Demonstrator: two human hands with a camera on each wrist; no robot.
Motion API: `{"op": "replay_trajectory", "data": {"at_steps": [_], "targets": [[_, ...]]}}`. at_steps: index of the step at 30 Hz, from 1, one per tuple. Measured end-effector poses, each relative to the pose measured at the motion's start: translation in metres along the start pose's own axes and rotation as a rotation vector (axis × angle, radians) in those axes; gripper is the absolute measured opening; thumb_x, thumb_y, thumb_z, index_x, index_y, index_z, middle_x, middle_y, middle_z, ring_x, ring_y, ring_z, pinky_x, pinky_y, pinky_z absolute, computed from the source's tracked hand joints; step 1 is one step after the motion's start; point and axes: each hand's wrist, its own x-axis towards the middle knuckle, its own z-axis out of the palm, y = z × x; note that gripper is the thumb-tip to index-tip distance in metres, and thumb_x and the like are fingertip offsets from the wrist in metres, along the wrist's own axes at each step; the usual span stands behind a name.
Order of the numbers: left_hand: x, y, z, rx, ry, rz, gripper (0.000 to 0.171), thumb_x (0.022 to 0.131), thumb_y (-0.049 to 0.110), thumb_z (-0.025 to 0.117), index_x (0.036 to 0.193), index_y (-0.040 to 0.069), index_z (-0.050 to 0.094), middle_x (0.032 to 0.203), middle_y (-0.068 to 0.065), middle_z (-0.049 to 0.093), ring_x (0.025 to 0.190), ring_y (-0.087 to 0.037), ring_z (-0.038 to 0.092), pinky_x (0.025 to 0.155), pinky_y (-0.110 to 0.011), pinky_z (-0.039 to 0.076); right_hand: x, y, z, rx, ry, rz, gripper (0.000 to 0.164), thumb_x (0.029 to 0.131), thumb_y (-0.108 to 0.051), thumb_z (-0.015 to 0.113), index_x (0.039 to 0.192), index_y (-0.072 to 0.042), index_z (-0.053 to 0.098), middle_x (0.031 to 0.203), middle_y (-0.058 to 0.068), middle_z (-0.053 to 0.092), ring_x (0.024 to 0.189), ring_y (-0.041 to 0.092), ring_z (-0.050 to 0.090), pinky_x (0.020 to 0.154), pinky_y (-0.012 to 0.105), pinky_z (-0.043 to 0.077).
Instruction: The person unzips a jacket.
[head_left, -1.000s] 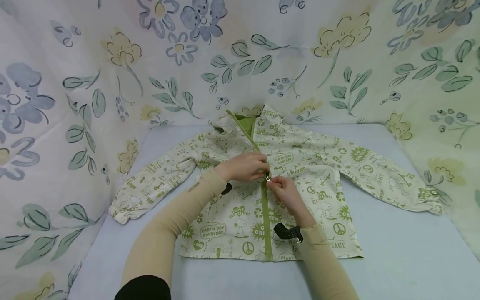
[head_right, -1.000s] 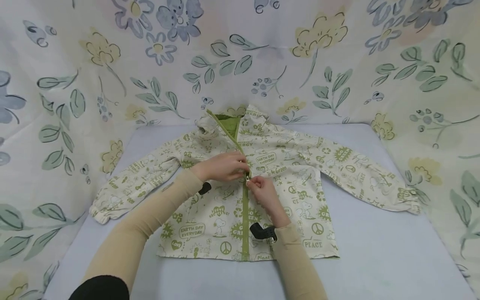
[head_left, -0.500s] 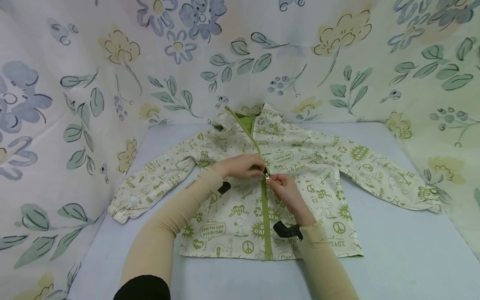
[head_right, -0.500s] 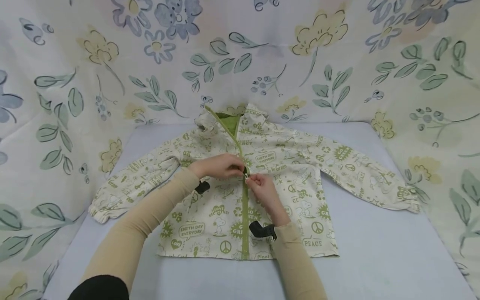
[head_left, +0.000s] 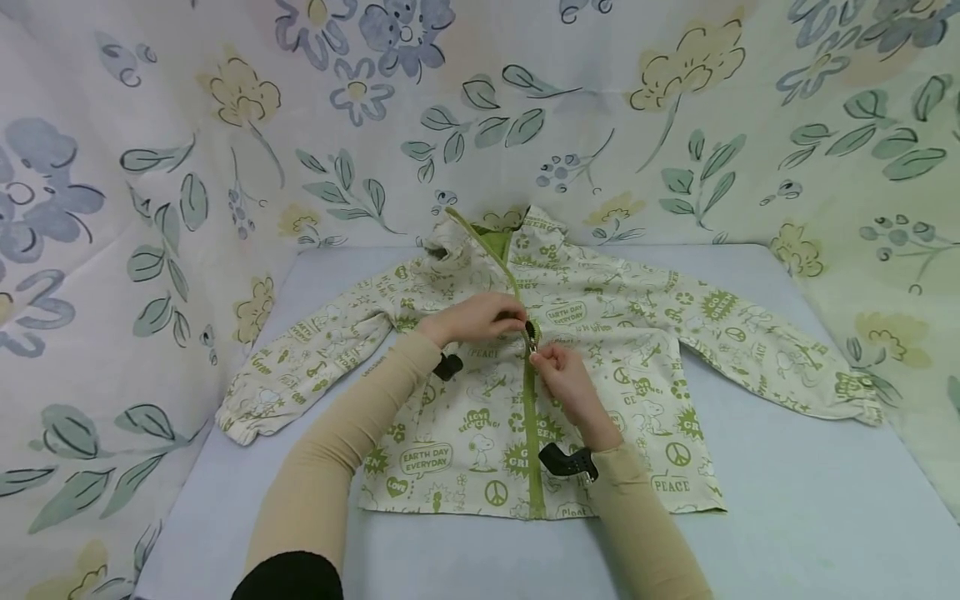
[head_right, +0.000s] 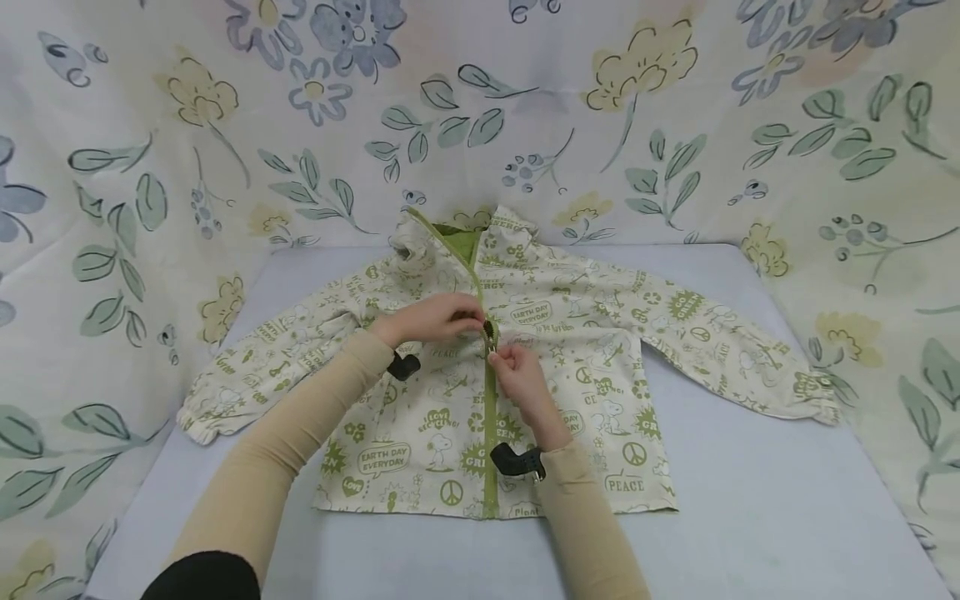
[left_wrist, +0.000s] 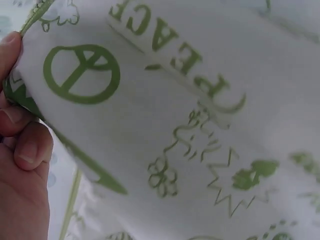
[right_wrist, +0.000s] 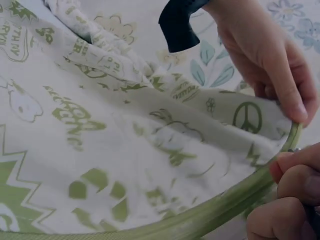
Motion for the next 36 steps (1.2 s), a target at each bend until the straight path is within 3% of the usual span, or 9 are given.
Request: {"op": "replay_trajectory", "data": {"at_steps": [4,10,17,23,27,36], "targets": [[0.000,0.001,-0.011,0.013,0.048,-0.001,0.012,0.096,0.017,0.053,0.095,0.013,0.063,0.089,0.001,0.060,0.070,-0.009,0.051,0.067,-0.027,0.043,-0.003,-0.001,-0.002,0.023,-0.014,0.036,0.020,0.097,-0.012,0.051,0.095,0.008,0.050,0.052,-0.001,0.038,0.042,0.009,0.034,0.042,0.023,0.030],[0.000,0.001,-0.018,-0.004,0.064,0.003,0.012,0.096,0.016,0.053,0.094,0.010,0.064,0.088,-0.003,0.061,0.069,-0.011,0.051,0.065,-0.028,0.043,-0.003,0.008,-0.002,0.037,-0.001,0.004,0.021,0.096,-0.015,0.054,0.090,0.005,0.050,0.051,-0.002,0.039,0.043,0.010,0.036,0.043,0.025,0.032],[-0.001,-0.004,-0.018,-0.025,0.084,-0.006,0.013,0.096,0.016,0.053,0.095,0.009,0.064,0.089,-0.004,0.061,0.069,-0.012,0.050,0.065,-0.029,0.042,-0.005,0.007,-0.003,0.081,-0.032,0.006,0.019,0.096,-0.012,0.052,0.088,0.004,0.049,0.050,-0.001,0.037,0.043,0.011,0.033,0.045,0.027,0.031],[-0.002,-0.008,-0.014,0.025,0.093,-0.034,0.012,0.096,0.017,0.053,0.095,0.011,0.064,0.089,0.002,0.060,0.072,-0.009,0.052,0.067,-0.027,0.043,-0.008,0.010,-0.004,0.095,-0.070,0.042,0.021,0.097,-0.012,0.051,0.092,0.008,0.048,0.051,0.001,0.038,0.044,0.013,0.034,0.045,0.027,0.031],[-0.003,-0.010,-0.013,0.025,0.107,-0.030,0.014,0.096,0.016,0.054,0.098,0.006,0.065,0.090,0.002,0.060,0.075,-0.010,0.054,0.069,-0.027,0.044,-0.010,0.013,-0.005,0.098,-0.092,0.052,0.021,0.097,-0.011,0.050,0.094,0.010,0.047,0.050,-0.001,0.035,0.043,0.011,0.032,0.045,0.027,0.029],[0.000,-0.014,-0.014,0.053,0.149,-0.027,0.012,0.095,0.013,0.055,0.097,0.006,0.065,0.090,0.000,0.058,0.077,-0.011,0.053,0.070,-0.026,0.044,-0.014,0.015,-0.004,0.073,-0.070,0.036,0.016,0.095,-0.010,0.052,0.089,0.005,0.050,0.048,-0.002,0.034,0.040,0.010,0.029,0.041,0.023,0.027]]}}
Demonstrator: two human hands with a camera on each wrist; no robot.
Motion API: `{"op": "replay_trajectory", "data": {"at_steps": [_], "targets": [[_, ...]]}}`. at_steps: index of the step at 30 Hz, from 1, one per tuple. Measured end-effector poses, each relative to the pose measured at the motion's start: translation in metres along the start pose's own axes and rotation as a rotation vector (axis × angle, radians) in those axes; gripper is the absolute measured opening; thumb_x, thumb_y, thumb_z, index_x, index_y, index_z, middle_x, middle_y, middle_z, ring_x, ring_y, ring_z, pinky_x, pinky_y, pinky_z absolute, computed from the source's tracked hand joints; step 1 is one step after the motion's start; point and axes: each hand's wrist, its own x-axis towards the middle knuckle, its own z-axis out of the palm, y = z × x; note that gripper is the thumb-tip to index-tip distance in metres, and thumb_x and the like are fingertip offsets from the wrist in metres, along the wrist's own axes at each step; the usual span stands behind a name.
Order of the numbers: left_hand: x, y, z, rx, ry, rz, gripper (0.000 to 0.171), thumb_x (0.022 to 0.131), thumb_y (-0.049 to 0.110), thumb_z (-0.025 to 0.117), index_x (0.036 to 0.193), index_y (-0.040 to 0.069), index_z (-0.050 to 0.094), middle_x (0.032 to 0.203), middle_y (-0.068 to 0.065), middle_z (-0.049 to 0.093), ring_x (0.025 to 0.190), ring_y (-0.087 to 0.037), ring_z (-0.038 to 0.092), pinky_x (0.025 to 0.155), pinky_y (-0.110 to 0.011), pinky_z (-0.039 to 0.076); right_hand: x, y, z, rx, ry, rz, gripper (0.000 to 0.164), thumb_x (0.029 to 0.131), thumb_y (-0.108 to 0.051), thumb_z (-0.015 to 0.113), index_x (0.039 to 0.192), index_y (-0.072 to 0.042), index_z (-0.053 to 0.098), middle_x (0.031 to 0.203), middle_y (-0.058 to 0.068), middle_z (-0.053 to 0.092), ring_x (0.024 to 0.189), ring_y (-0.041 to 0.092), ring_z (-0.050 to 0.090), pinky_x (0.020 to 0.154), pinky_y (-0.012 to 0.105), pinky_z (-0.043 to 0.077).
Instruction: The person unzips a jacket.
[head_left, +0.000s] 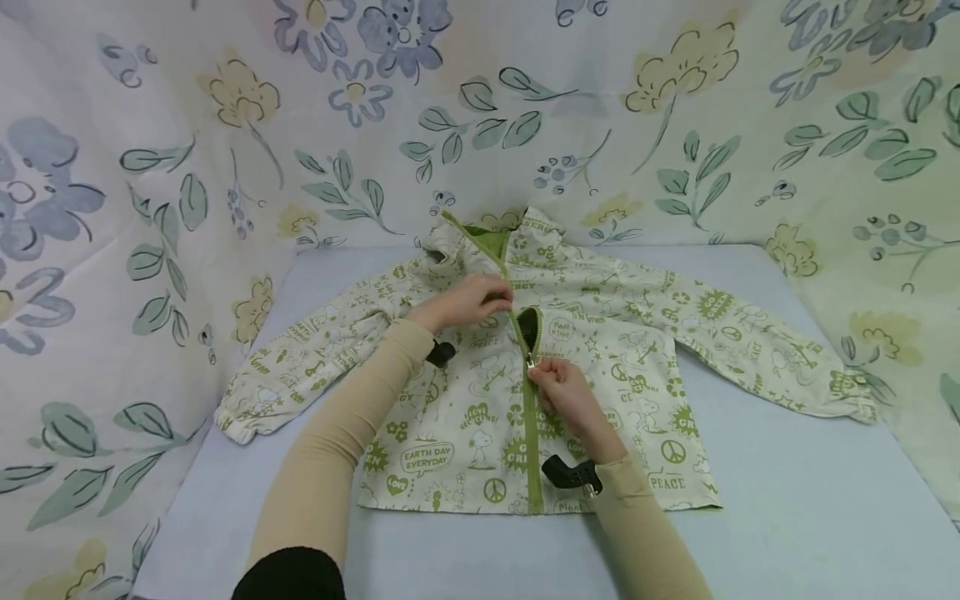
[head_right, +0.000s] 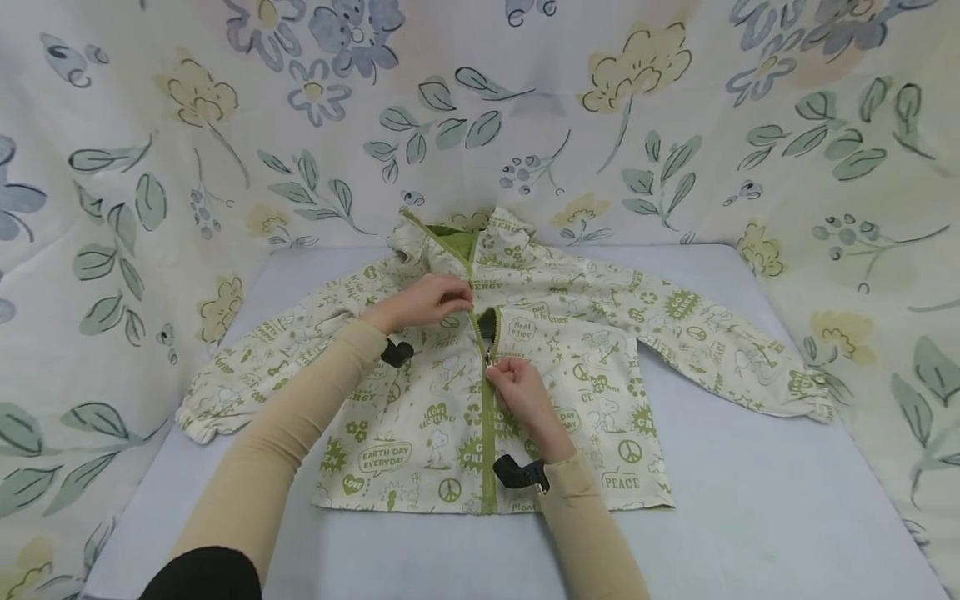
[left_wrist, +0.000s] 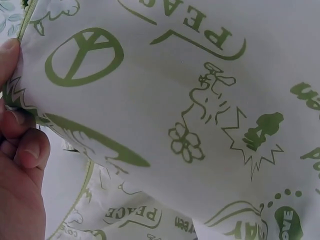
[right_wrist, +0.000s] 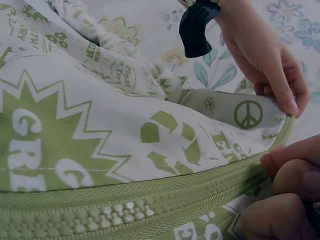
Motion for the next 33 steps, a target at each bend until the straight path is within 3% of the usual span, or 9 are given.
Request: {"op": "replay_trajectory", "data": {"at_steps": [12,25,28,33], "targets": [[0.001,-0.006,-0.001,-0.011,-0.019,-0.028,0.015,0.096,0.014,0.053,0.099,0.003,0.064,0.091,-0.001,0.057,0.079,-0.012,0.052,0.071,-0.027,0.044,-0.004,0.006,-0.001,0.009,-0.018,0.023,0.017,0.095,-0.012,0.053,0.089,0.004,0.050,0.049,-0.002,0.034,0.039,0.009,0.027,0.041,0.024,0.026],[0.001,-0.008,-0.001,-0.009,-0.006,-0.031,0.012,0.095,0.012,0.054,0.100,0.008,0.064,0.094,-0.001,0.059,0.083,-0.012,0.054,0.075,-0.026,0.045,-0.012,0.011,-0.003,0.015,-0.021,0.093,0.017,0.096,-0.008,0.052,0.093,0.008,0.049,0.051,-0.001,0.034,0.040,0.009,0.028,0.044,0.026,0.027],[0.001,-0.009,-0.001,-0.004,-0.002,-0.030,0.011,0.095,0.011,0.055,0.099,0.008,0.064,0.095,-0.001,0.059,0.084,-0.012,0.054,0.075,-0.027,0.044,-0.019,0.000,0.000,0.034,-0.032,0.096,0.015,0.096,-0.004,0.049,0.093,0.011,0.048,0.051,-0.001,0.034,0.041,0.008,0.028,0.045,0.026,0.027],[0.000,-0.012,-0.001,0.001,-0.003,-0.026,0.010,0.095,0.013,0.054,0.098,0.009,0.064,0.093,-0.001,0.059,0.082,-0.012,0.054,0.074,-0.027,0.044,-0.019,0.008,0.000,0.026,-0.010,0.078,0.014,0.094,-0.006,0.053,0.088,0.007,0.050,0.051,-0.002,0.035,0.042,0.008,0.030,0.044,0.023,0.028]]}}
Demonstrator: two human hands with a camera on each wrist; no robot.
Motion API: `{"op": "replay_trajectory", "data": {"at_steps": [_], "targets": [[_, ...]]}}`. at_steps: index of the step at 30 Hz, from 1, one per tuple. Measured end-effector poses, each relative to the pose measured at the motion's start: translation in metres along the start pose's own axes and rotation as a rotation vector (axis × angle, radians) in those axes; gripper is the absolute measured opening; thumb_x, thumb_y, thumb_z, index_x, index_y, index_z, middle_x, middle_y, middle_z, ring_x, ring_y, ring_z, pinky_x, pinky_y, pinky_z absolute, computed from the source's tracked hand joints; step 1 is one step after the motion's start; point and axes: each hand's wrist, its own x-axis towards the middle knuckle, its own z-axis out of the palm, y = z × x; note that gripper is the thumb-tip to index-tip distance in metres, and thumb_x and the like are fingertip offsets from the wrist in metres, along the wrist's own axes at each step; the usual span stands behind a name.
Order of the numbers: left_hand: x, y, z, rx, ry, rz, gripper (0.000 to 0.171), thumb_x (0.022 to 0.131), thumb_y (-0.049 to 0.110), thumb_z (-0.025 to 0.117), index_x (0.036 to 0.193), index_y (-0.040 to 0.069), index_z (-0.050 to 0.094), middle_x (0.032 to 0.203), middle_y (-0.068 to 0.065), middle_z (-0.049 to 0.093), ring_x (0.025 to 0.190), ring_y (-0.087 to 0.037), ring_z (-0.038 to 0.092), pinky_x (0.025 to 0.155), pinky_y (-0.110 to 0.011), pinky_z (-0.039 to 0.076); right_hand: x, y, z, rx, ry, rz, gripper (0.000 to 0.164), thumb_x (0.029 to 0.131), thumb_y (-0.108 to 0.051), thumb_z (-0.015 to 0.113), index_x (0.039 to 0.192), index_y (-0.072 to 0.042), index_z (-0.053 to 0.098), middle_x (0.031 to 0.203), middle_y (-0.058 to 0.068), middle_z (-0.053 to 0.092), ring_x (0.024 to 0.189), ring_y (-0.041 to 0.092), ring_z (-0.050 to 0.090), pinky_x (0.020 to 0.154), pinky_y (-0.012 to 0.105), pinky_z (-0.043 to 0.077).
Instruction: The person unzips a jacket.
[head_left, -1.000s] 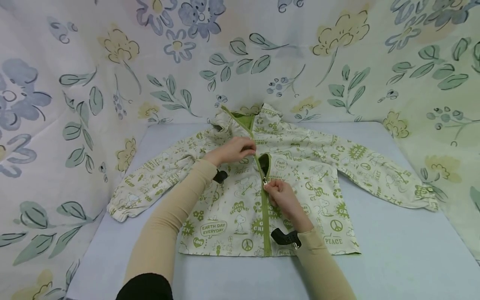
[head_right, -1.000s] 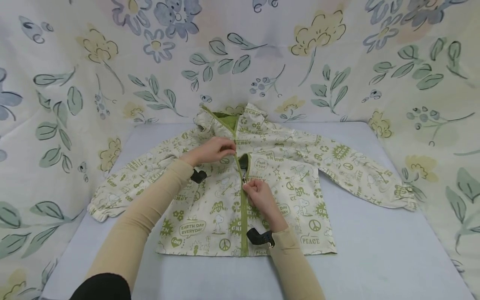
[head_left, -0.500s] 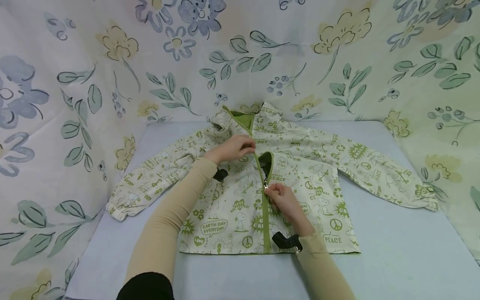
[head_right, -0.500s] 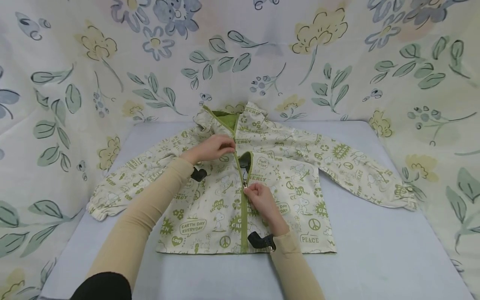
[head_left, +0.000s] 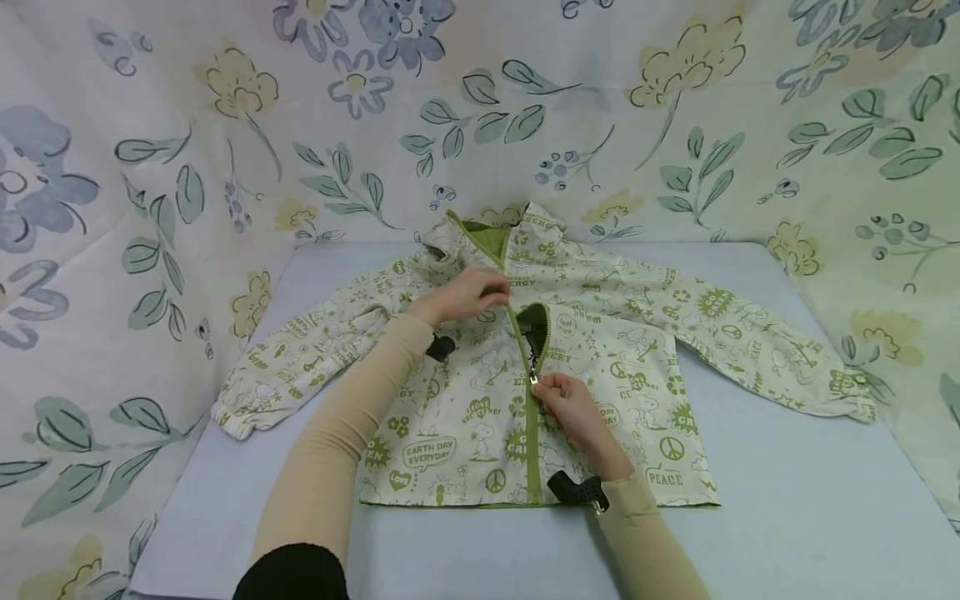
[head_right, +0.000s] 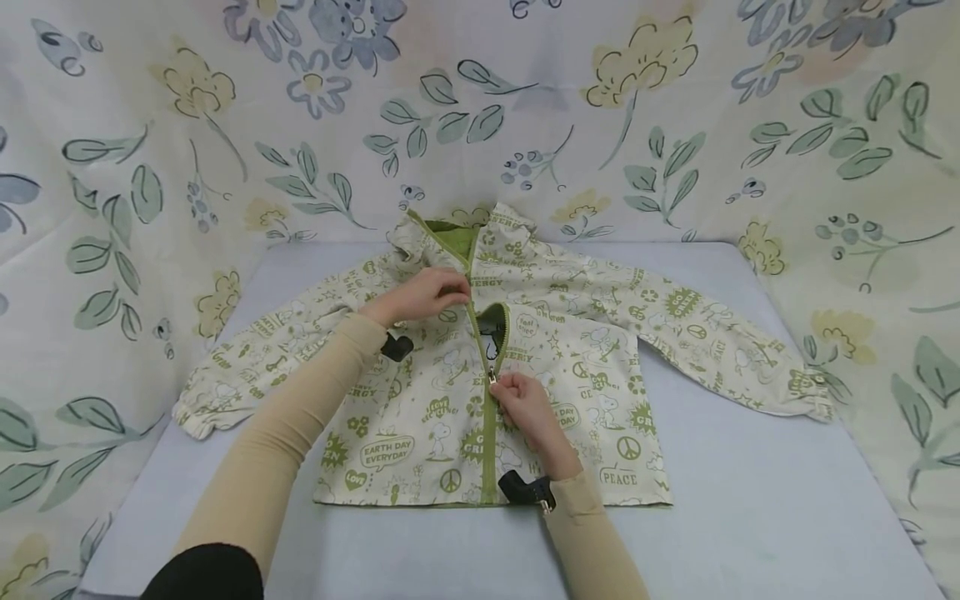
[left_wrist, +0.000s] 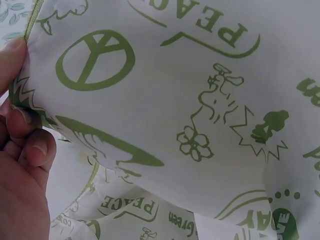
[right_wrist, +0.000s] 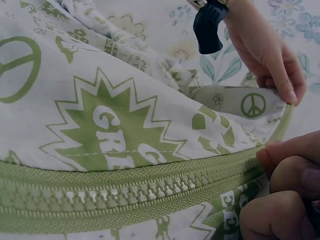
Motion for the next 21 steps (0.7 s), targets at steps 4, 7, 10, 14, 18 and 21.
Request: {"op": "replay_trajectory", "data": {"at_steps": [4,7,10,14,18,21], "targets": [[0.000,0.000,-0.001,0.006,-0.001,-0.007,0.011,0.096,0.013,0.054,0.098,0.009,0.063,0.093,-0.001,0.059,0.081,-0.012,0.054,0.074,-0.027,0.044,0.002,0.009,-0.002,-0.005,0.015,-0.010,0.014,0.093,-0.007,0.055,0.084,0.002,0.050,0.050,-0.003,0.035,0.041,0.008,0.031,0.041,0.022,0.028],[0.000,0.001,-0.001,0.006,0.003,-0.011,0.012,0.096,0.014,0.053,0.098,0.008,0.064,0.093,-0.002,0.059,0.082,-0.012,0.054,0.074,-0.027,0.044,0.000,0.010,-0.003,0.005,0.009,-0.015,0.013,0.093,-0.007,0.055,0.085,0.002,0.051,0.050,-0.003,0.035,0.041,0.007,0.031,0.040,0.021,0.027],[0.000,0.001,-0.001,0.004,0.005,-0.014,0.013,0.096,0.013,0.053,0.098,0.006,0.064,0.094,-0.003,0.059,0.082,-0.013,0.054,0.075,-0.028,0.044,-0.001,0.011,-0.003,0.013,0.003,-0.021,0.013,0.093,-0.007,0.055,0.086,0.004,0.052,0.050,-0.004,0.036,0.040,0.007,0.030,0.040,0.021,0.027],[-0.001,0.000,-0.001,0.002,-0.005,-0.021,0.015,0.096,0.014,0.052,0.100,0.004,0.064,0.094,-0.002,0.058,0.082,-0.013,0.053,0.074,-0.028,0.044,-0.004,0.012,-0.005,0.002,-0.010,-0.012,0.015,0.094,-0.008,0.054,0.087,0.005,0.051,0.050,-0.003,0.037,0.039,0.007,0.029,0.040,0.021,0.027],[-0.001,-0.001,-0.001,-0.004,-0.003,-0.027,0.014,0.096,0.013,0.052,0.100,0.006,0.063,0.094,-0.001,0.058,0.082,-0.013,0.053,0.074,-0.028,0.044,-0.007,0.013,-0.006,-0.015,-0.021,0.010,0.018,0.095,-0.011,0.054,0.089,0.006,0.051,0.051,-0.003,0.037,0.039,0.006,0.028,0.039,0.021,0.027],[-0.001,-0.003,-0.001,-0.011,0.003,-0.026,0.013,0.096,0.013,0.053,0.099,0.005,0.063,0.092,-0.002,0.059,0.081,-0.013,0.053,0.073,-0.029,0.044,-0.009,0.015,-0.007,-0.007,-0.032,0.021,0.020,0.095,-0.011,0.054,0.092,0.009,0.051,0.050,-0.003,0.036,0.037,0.006,0.028,0.038,0.021,0.026]]}}
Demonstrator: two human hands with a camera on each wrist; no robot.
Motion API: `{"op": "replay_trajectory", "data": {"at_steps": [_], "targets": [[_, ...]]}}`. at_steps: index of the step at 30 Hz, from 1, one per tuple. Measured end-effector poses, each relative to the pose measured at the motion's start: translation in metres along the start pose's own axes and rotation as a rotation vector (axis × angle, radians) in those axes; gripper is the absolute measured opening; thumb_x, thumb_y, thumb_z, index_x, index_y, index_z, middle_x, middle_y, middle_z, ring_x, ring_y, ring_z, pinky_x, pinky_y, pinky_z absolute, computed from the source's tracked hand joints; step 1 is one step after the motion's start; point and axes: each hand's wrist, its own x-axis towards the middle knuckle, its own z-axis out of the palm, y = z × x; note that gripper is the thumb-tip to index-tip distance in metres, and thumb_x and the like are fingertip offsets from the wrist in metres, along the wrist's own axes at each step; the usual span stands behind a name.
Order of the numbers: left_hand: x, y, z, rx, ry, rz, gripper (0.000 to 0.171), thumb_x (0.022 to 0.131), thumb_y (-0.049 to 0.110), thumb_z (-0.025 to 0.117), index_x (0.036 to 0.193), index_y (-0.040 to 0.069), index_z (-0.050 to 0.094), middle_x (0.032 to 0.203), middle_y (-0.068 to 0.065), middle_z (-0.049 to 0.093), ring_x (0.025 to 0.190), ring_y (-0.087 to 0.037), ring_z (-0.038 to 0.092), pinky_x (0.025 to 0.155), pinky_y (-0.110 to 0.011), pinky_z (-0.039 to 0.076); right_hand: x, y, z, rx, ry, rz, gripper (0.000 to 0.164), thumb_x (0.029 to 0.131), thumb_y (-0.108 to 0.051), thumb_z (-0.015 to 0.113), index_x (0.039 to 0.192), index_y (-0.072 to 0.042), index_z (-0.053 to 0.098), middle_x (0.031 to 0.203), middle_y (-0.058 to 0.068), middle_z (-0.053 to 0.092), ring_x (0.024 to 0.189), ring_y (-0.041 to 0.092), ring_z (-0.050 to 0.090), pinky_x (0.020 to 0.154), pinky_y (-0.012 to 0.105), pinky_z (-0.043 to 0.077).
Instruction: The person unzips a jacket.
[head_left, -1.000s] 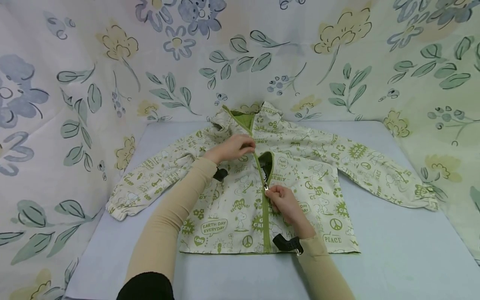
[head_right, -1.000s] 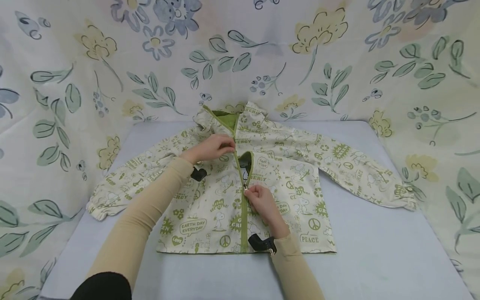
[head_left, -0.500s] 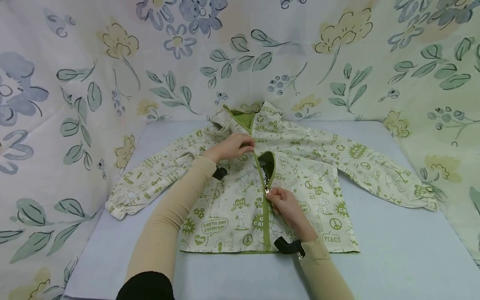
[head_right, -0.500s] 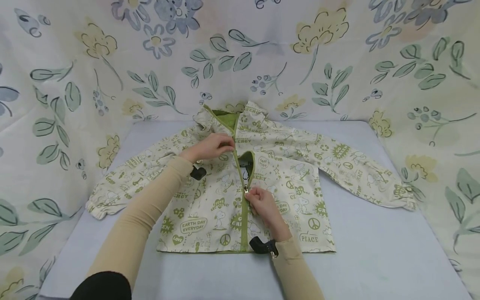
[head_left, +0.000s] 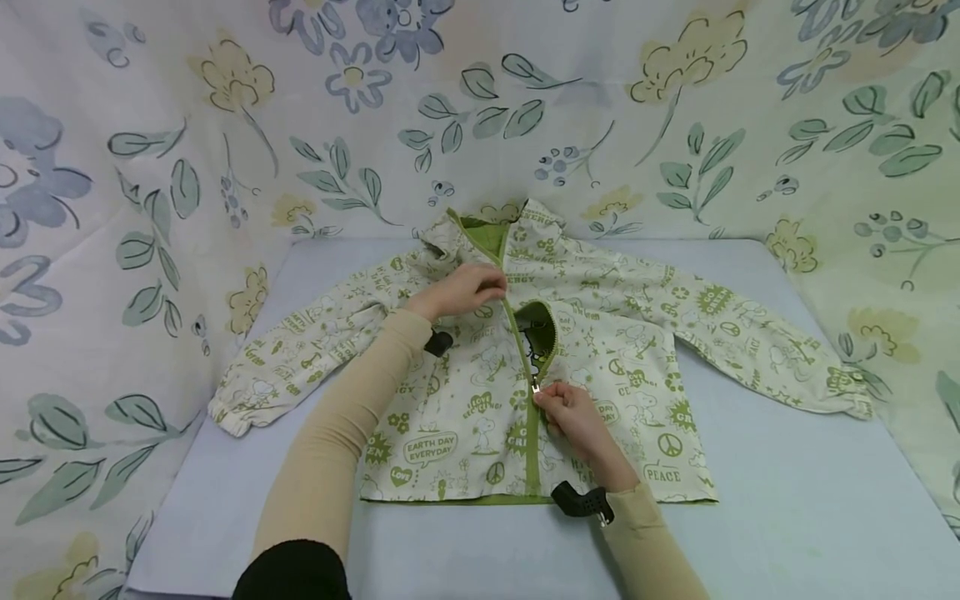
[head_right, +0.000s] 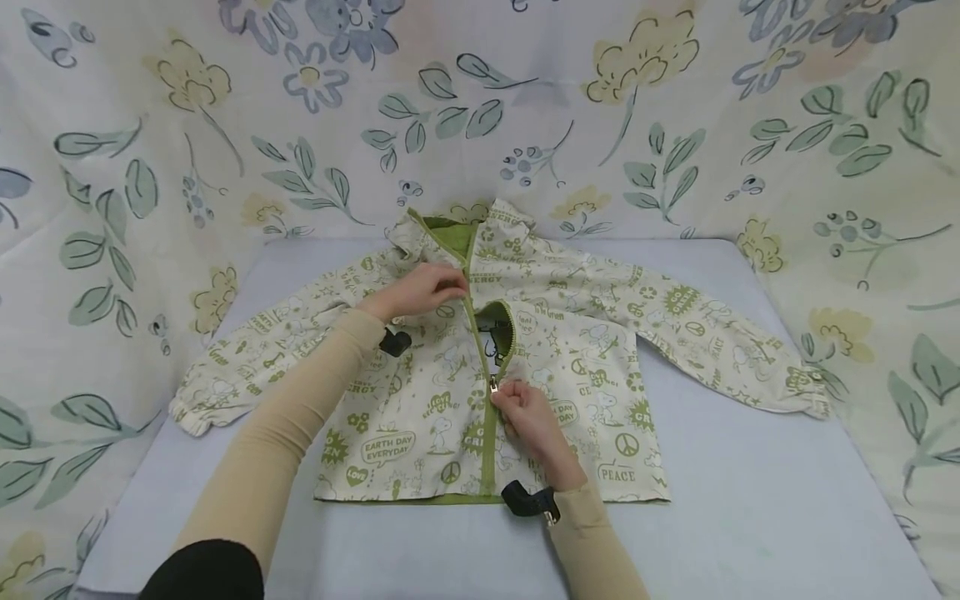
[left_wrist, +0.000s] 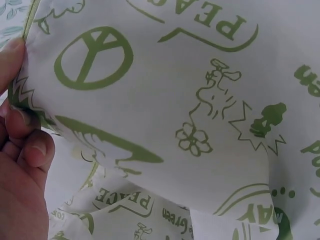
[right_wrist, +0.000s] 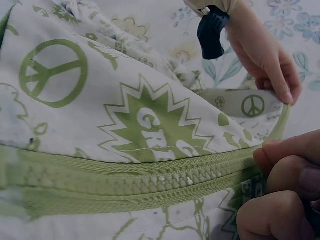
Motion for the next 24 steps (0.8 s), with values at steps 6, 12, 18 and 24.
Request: {"op": "replay_trajectory", "data": {"at_steps": [6,12,18,24], "targets": [[0.000,-0.004,0.000,-0.005,0.004,-0.003,0.014,0.096,0.012,0.053,0.099,0.002,0.063,0.090,-0.003,0.058,0.077,-0.016,0.053,0.070,-0.031,0.043,-0.005,0.003,0.000,-0.018,-0.003,-0.007,0.020,0.095,-0.009,0.054,0.092,0.010,0.052,0.048,-0.003,0.036,0.036,0.007,0.029,0.037,0.021,0.026],[0.000,-0.007,0.001,-0.002,-0.002,-0.014,0.015,0.096,0.011,0.053,0.100,0.001,0.063,0.091,-0.004,0.058,0.079,-0.016,0.053,0.071,-0.031,0.044,-0.009,0.006,0.002,-0.040,0.012,-0.014,0.018,0.093,-0.010,0.055,0.088,0.006,0.053,0.050,-0.003,0.037,0.039,0.007,0.031,0.040,0.021,0.028],[0.002,-0.010,0.001,0.011,-0.005,-0.033,0.016,0.096,0.014,0.053,0.101,0.003,0.063,0.092,-0.003,0.058,0.081,-0.016,0.052,0.073,-0.030,0.044,-0.011,0.007,0.002,-0.015,-0.006,-0.006,0.016,0.094,-0.008,0.054,0.087,0.006,0.052,0.053,-0.003,0.039,0.041,0.007,0.031,0.040,0.021,0.028],[0.002,-0.012,0.002,0.003,-0.002,-0.059,0.013,0.095,0.012,0.054,0.099,0.005,0.064,0.091,-0.002,0.058,0.080,-0.014,0.053,0.073,-0.028,0.044,-0.015,0.007,0.001,-0.029,-0.001,0.007,0.015,0.093,-0.007,0.054,0.088,0.008,0.053,0.053,-0.002,0.040,0.040,0.008,0.032,0.040,0.020,0.029]]}}
